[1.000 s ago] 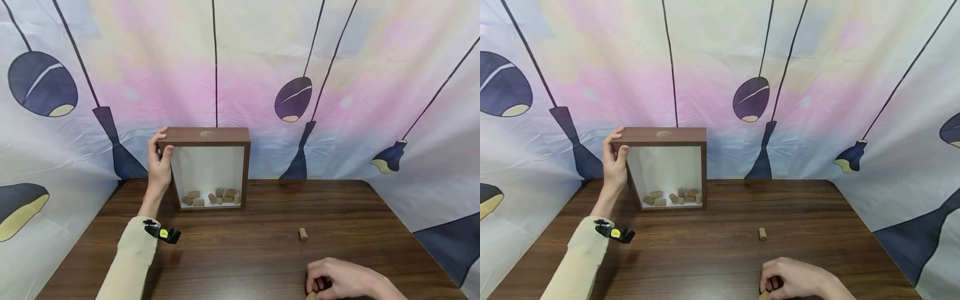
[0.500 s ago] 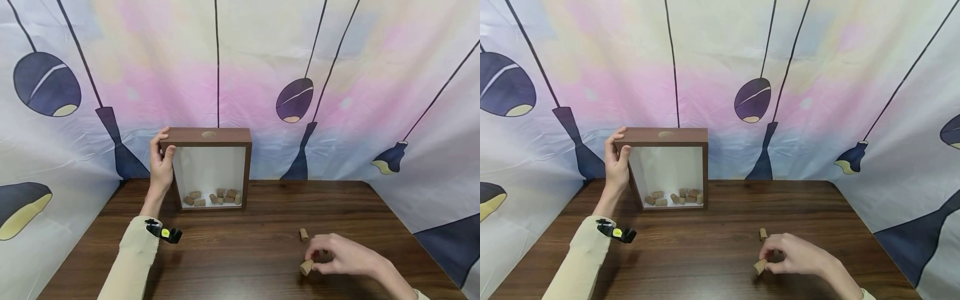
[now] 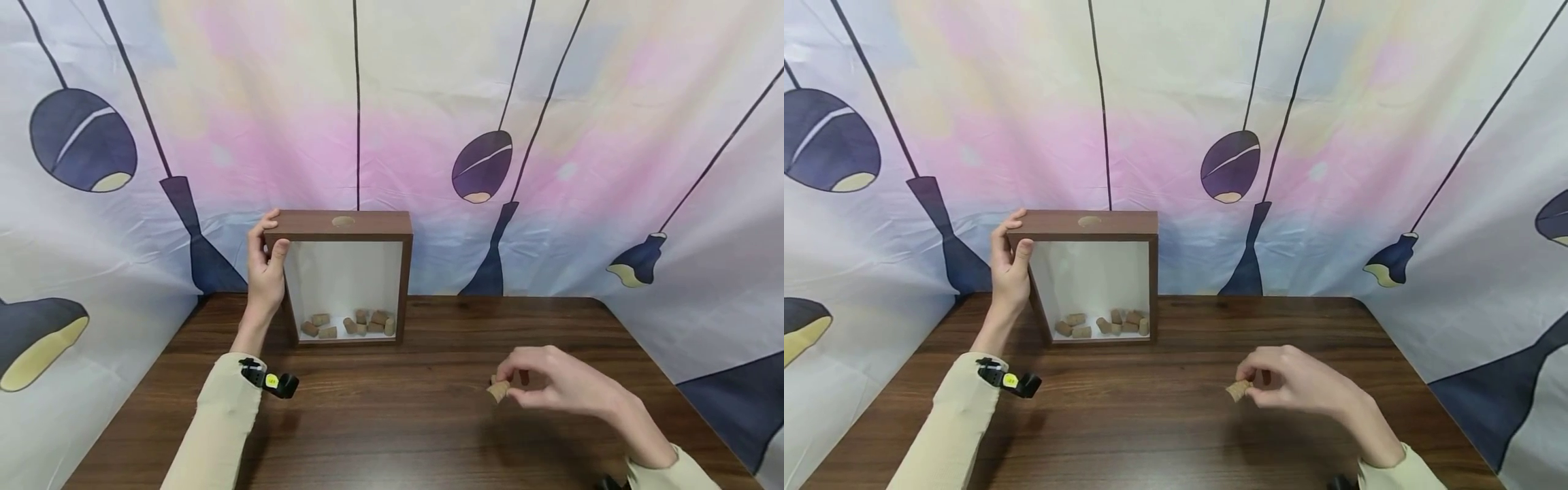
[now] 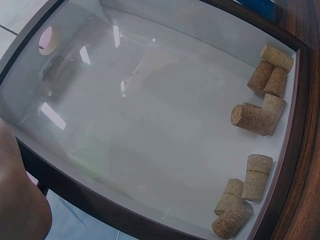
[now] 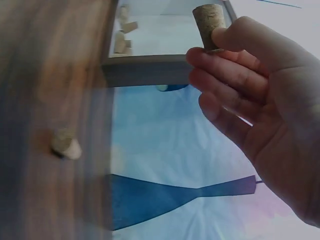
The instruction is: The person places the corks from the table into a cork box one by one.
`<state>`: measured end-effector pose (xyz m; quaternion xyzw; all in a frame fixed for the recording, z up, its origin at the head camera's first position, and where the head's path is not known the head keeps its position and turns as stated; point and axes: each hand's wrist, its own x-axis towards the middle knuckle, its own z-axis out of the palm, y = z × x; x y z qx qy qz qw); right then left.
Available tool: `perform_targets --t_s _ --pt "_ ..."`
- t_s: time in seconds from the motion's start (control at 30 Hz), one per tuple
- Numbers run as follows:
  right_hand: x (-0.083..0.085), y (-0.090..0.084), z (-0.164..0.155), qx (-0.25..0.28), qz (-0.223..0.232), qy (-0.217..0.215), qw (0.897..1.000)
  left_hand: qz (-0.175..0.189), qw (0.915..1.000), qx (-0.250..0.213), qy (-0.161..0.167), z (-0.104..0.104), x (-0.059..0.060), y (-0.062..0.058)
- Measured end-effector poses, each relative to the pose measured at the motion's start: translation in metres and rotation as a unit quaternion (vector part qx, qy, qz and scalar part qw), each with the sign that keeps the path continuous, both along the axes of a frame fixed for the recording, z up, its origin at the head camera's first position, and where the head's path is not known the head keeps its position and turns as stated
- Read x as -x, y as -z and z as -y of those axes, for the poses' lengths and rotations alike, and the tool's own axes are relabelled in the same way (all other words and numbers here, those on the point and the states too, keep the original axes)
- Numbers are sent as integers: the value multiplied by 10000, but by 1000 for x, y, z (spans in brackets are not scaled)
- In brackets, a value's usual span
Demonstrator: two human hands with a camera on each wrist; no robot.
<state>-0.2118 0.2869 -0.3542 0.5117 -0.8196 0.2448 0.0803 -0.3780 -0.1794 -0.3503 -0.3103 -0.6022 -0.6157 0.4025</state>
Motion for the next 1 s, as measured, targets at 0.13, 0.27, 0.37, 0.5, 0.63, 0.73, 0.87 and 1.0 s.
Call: perform_targets --t_s 0.13,0.27,0.37,0.5,0.63,0.73,0.87,1.0 --pt "7 -15 4 73 -257 13 9996 -13 10000 -12 8 -1 -1 0" --pt "15 -28 11 200 -633 55 9978 2 10000 20 27 -2 -1 0" --pt "22 -36 18 360 -982 11 9945 26 10000 24 11 -2 -1 -1" --pt "30 -45 28 592 -1358 46 9890 79 10000 21 -17 -1 -2 -1" --pt "34 -56 37 626 -1496 299 9863 96 9999 24 -30 -1 -5 -3" --pt "37 -64 43 652 -1563 460 9845 93 9999 41 -15 -1 -5 -3" --pt "42 -74 52 818 -1646 547 9814 135 9999 45 15 0 -2 0" --pt "47 -85 64 934 -1716 646 9786 157 9999 8 0 0 -1 1"
